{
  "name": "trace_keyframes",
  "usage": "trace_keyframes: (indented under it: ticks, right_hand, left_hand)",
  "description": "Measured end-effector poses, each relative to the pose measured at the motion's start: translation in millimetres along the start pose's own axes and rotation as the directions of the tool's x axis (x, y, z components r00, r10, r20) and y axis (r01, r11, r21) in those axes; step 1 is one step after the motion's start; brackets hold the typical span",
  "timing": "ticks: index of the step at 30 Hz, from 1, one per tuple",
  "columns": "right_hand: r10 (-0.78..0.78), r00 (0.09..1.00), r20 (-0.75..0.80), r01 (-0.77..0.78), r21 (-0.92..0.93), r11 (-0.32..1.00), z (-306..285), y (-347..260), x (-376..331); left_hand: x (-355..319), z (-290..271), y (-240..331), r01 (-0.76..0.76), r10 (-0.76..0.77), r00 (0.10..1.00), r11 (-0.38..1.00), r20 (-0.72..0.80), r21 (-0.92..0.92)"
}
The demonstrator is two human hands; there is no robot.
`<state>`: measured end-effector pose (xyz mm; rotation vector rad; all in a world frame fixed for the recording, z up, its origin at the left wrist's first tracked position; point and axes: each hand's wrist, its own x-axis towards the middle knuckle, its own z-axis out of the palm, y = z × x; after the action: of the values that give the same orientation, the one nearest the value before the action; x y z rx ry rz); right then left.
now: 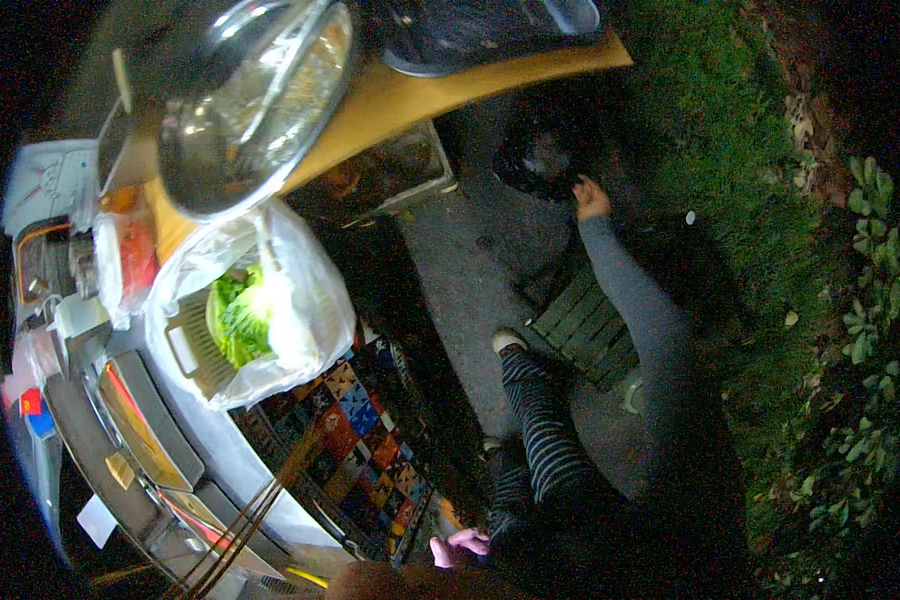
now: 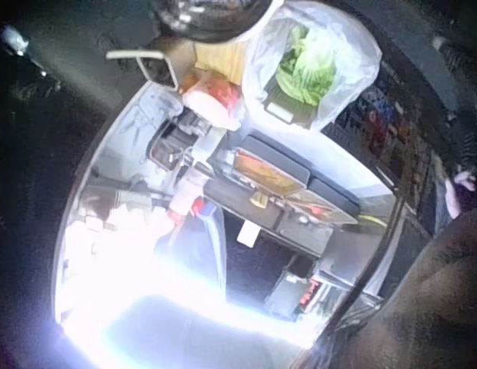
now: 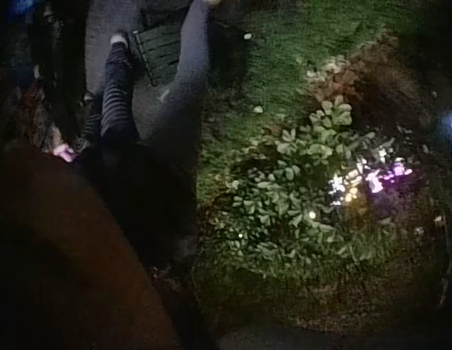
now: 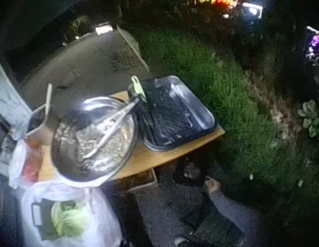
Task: The person assembles a street food wrap by adding seasoned meat, lettuce, and fried items into a paper cone, then hands it to a customer. The person then uses a strainer to skim oil from a deep fryer.
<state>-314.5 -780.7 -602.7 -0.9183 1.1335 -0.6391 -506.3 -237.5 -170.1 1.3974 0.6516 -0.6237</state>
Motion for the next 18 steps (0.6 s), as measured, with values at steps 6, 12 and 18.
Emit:
trace_keyframes:
  ticks: [6,12,18]
  right_hand:
    - [0.168,0.967,0.194,-0.219,0.278,0.935,-36,-176,-203]
    - [0.020,0.988,0.154,-0.042,0.144,0.989,-13,-283,-355]
    - [0.085,0.835,0.544,-0.269,0.267,0.925,89,-332,-469]
  left_hand:
    - [-21,13,49,-0.104,0.106,0.992,0.994,0.066,-0.039]
    - [-64,-2,63,-0.289,0.297,0.955,0.924,-0.006,-0.251]
    - [-144,-39,78,-0.409,0.401,0.911,0.849,-0.095,-0.334]
